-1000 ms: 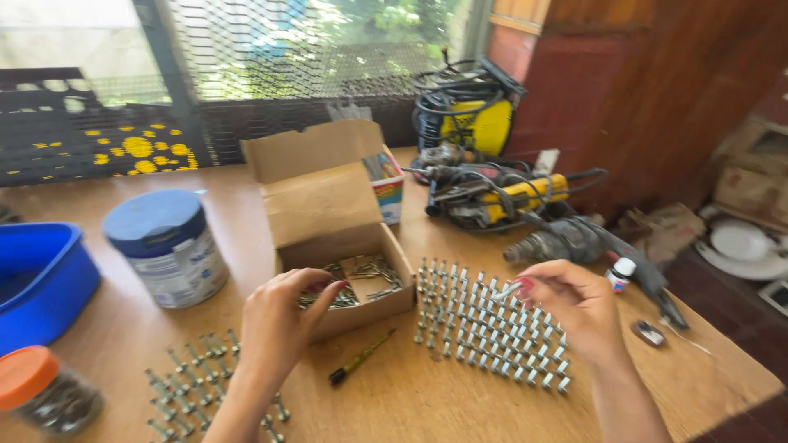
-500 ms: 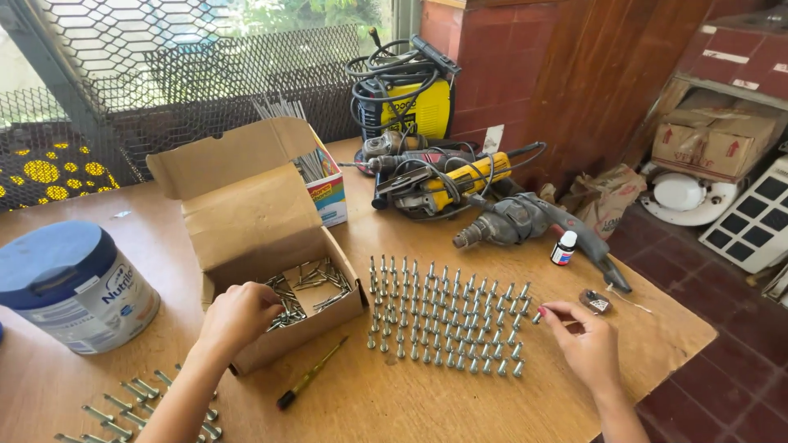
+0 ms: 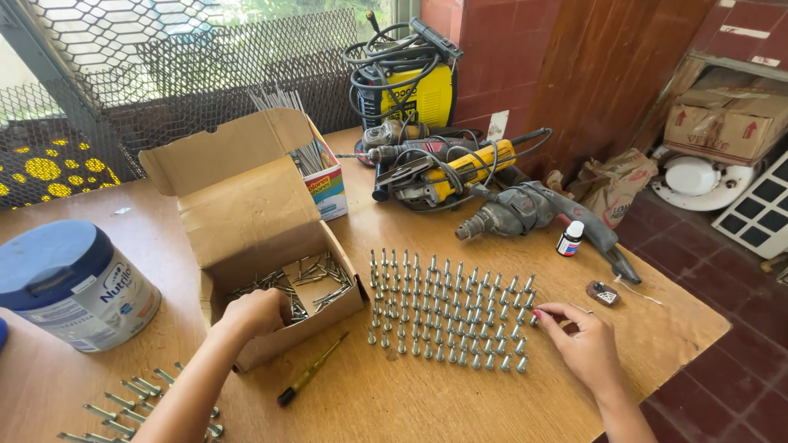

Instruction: Manually screwing nuts onto bolts at a workshop table.

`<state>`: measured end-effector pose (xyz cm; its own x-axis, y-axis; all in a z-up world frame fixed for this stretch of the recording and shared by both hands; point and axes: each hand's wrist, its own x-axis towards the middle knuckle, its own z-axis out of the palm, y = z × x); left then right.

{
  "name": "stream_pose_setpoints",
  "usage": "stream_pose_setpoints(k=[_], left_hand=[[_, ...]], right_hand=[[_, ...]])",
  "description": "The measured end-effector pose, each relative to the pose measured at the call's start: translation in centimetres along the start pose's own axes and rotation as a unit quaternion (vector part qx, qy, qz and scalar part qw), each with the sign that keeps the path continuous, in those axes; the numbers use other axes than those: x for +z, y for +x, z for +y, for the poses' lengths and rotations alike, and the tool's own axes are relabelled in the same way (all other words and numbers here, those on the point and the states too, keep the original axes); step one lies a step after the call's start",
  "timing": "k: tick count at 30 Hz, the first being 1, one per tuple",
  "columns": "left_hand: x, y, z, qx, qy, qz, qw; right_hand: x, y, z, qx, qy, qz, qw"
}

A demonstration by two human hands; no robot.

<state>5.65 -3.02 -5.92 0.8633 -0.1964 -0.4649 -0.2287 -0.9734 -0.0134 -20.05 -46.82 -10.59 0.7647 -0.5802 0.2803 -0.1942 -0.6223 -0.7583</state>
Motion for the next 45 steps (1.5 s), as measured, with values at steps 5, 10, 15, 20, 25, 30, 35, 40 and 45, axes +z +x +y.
stream_pose_setpoints(k=[5, 10, 15, 20, 25, 30, 35, 40, 45], left_hand=[[0.2, 0.7, -0.1, 0.018, 0.03, 0.01, 0.999], [0.6, 1.0, -0.2, 0.029, 0.026, 0.009, 0.999], [0.9, 1.4, -0.5, 0.05, 0.016, 0.017, 0.999], [0.7, 0.6, -0.7, 0.048, -0.022, 0.066, 0.996], [-0.4, -1.8, -0.8, 0.028, -0.06, 0.125, 0.99], [-2.8, -7.1, -0.9, 0.039, -0.311, 0.236, 0.92], [-0.3, -6.5, -2.0, 0.202, -0.566, 0.26, 0.755], [-0.6, -13.4, -0.1, 0.281, -0.685, 0.211, 0.639], [-0.8, -19.0, 1.6, 0.341, -0.661, 0.293, 0.601]], right_hand=[[0.0, -0.1, -0.4, 0.017, -0.006, -0.006, 1.0], [-0.2, -0.1, -0.7, 0.045, -0.002, -0.009, 0.999], [-0.2, -0.1, -0.2, 0.021, 0.05, 0.036, 0.998], [-0.6, -0.3, -1.0, 0.015, 0.095, 0.077, 0.992], [-0.5, -0.3, -0.9, 0.0, 0.089, 0.104, 0.991], [0.2, 0.2, -0.8, -0.093, 0.134, 0.18, 0.97], [0.5, 0.2, -8.1, -0.1, 0.123, 0.118, 0.98], [1.9, -0.4, -17.1, -0.123, 0.109, -0.03, 0.986], [3.5, -2.3, -24.9, -0.191, 0.162, -0.235, 0.939]])
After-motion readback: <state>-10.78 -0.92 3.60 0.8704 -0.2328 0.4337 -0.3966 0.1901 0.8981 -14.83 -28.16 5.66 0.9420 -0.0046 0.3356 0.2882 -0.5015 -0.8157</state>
